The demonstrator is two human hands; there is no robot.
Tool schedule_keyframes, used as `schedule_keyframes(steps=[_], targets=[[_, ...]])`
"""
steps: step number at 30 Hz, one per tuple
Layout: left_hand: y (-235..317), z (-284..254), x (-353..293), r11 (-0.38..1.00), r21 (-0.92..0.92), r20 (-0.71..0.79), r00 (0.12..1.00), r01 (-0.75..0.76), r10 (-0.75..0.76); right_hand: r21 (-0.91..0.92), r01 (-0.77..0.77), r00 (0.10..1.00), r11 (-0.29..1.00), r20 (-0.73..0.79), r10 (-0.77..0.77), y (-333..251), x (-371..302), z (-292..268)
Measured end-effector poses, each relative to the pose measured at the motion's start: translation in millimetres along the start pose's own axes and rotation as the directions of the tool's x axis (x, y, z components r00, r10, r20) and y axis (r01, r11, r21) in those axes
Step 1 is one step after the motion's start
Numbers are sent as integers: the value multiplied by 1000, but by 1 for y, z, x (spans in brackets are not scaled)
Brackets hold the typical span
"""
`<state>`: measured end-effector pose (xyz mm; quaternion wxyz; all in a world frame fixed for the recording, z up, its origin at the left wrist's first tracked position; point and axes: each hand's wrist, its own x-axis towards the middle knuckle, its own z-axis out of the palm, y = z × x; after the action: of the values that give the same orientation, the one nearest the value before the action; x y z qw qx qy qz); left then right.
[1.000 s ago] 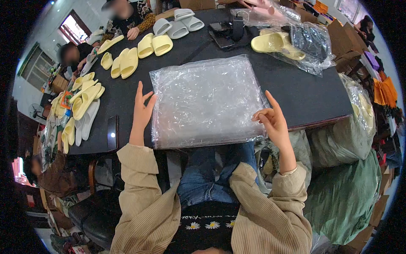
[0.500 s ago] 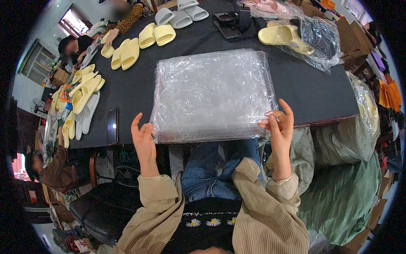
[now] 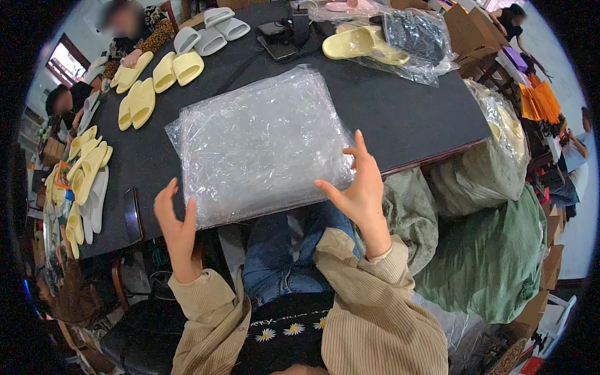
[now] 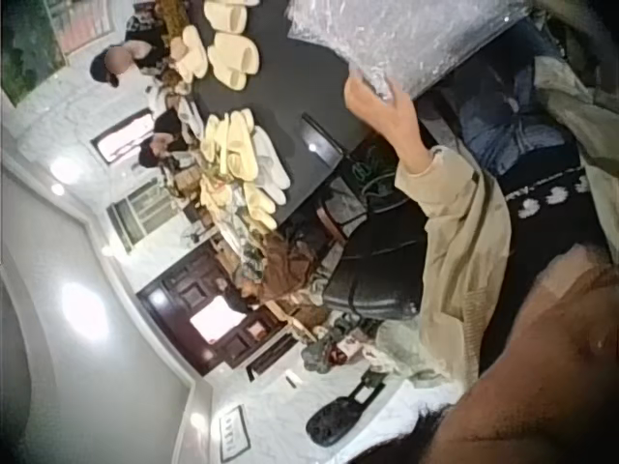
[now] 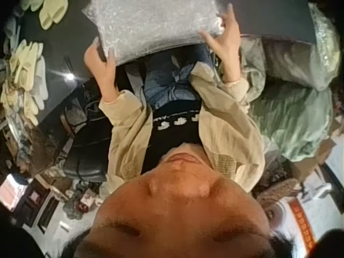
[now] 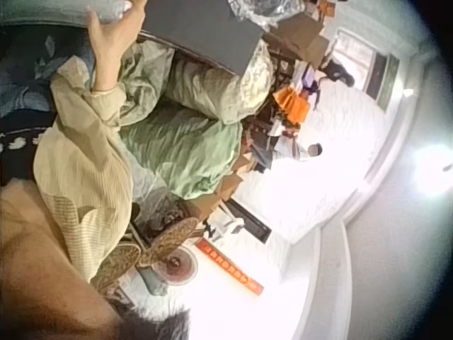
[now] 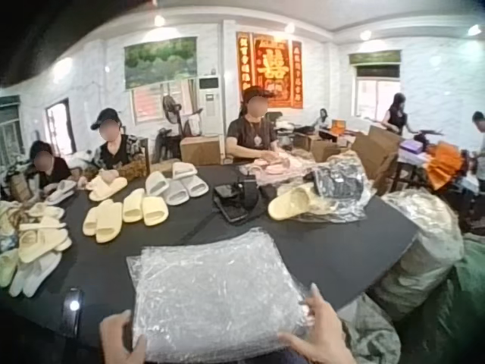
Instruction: Packing various types of slippers into plastic bags.
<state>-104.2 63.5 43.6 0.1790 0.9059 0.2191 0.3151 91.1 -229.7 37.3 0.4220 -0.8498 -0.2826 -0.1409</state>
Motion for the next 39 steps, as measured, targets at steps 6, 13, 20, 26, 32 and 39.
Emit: schedule_keyframes(steps=[6,13,20,26,32,39], targets=[[4,61,13,998,64,281,960,-23,4,312,-11,992,950,124,-29,4,3,8],[-5,79,0,997,60,288,957,-42,23,258,-13,999,966,46,1,1,-24,-9],[-9,80,-5,965,208,281,955,-157,94,185,-138,988,973,-43,149,43,-46,-18],[-5,77,-7,952,248,284,953,-179,105,77,40,994,996,-109,-32,19,-24,-39],[-3,77,-6,957,235,284,953,-172,102,-310,538,814,784,433,-387,-18,17,-20],[-5,75,-9,953,260,242,966,-154,90,-434,537,783,724,577,-235,33,12,15]])
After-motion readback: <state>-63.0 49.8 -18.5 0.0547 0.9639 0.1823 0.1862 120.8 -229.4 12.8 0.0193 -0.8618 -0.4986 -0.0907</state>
